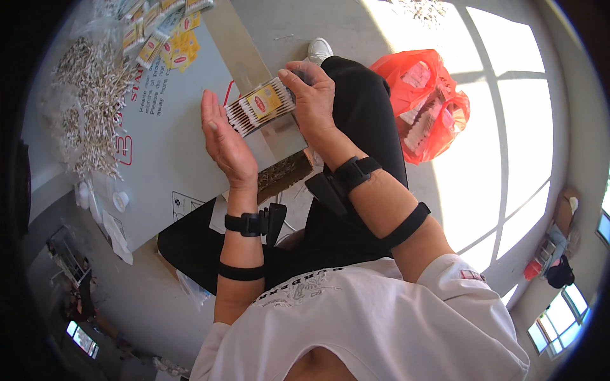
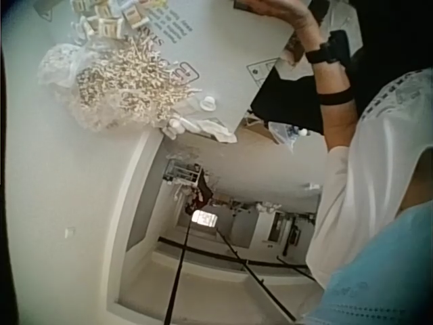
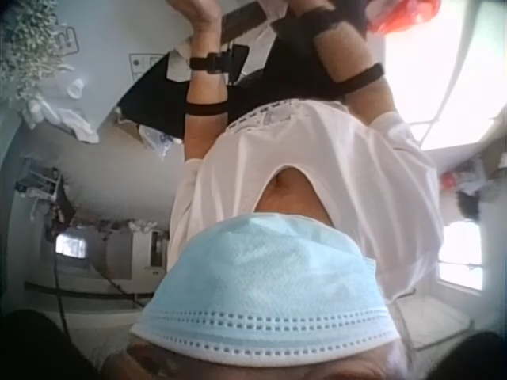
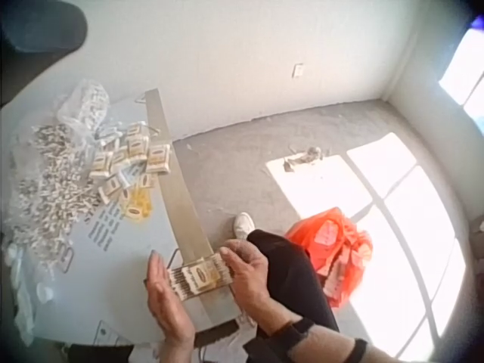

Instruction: Counting and packaging cotton swabs into small plastic bags and applying adhesive labels.

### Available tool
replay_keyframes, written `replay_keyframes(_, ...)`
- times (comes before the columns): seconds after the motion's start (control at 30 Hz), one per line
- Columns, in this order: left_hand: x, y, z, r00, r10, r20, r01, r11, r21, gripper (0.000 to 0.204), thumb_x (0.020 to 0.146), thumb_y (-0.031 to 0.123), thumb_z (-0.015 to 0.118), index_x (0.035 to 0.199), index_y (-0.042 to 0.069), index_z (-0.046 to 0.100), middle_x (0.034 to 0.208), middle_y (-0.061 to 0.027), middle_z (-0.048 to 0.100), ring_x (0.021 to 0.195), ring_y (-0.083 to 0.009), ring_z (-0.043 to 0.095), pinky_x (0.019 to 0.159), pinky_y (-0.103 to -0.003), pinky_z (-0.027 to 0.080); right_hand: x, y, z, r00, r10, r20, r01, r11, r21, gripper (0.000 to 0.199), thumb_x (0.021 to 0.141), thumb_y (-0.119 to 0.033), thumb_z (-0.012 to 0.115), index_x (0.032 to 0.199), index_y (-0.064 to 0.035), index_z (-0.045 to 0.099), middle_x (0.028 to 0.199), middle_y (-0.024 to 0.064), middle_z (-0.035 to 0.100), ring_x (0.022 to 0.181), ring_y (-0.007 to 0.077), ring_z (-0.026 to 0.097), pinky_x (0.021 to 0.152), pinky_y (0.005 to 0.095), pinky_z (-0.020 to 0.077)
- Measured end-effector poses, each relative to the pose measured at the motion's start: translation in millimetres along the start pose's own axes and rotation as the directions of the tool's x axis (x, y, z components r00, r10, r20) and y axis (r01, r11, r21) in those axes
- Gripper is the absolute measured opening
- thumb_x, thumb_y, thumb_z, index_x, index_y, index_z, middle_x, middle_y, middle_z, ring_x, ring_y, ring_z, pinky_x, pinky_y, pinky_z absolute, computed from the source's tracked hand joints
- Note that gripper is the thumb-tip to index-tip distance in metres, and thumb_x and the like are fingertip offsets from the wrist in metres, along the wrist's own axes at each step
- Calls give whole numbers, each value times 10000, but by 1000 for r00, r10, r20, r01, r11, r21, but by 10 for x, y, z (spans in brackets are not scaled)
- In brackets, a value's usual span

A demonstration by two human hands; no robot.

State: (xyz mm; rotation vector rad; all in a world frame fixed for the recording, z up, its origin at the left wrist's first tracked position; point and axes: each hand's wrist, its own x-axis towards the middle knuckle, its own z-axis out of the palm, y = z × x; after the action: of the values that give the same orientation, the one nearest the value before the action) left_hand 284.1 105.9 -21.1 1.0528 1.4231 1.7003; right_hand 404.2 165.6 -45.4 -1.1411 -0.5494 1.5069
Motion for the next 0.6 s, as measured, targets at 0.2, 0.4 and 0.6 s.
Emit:
replay_keyframes(0.2, -11, -17, -55, 1000, -13, 3, 13, 999, 44, 701, 1038, 480, 306, 1473, -67, 248, 1521, -249, 275, 1435, -323, 249, 1197, -447, 147, -109, -561, -11, 711, -260, 653, 684, 41, -728, 677, 563, -77, 739, 1222, -68, 584, 1396, 114, 438, 1333, 293, 376, 1066, 440, 293)
replay_keyframes(0.4, -6, 4, -30, 1000, -19, 2, 19, 999, 45, 701, 1039, 485, 298, 1474, -63, 243, 1517, -244, 276, 1430, -318, 256, 1196, -435, 160, -64, -555, 6, 616, -125, 778, 779, -49, -625, 596, 565, -117, 770, 1145, -73, 641, 1340, 64, 498, 1319, 290, 382, 1070, 477, 251)
replay_keyframes(0.6, -7, 4, -38, 1000, -20, 13, 19, 999, 36, 699, 1040, 484, 293, 1470, -67, 248, 1520, -230, 277, 1430, -308, 257, 1196, -426, 163, -7, -552, 29, 565, -77, 821, 822, -31, -569, 554, 583, -164, 808, 1113, -79, 674, 1226, 13, 583, 1260, 254, 433, 1050, 494, 260)
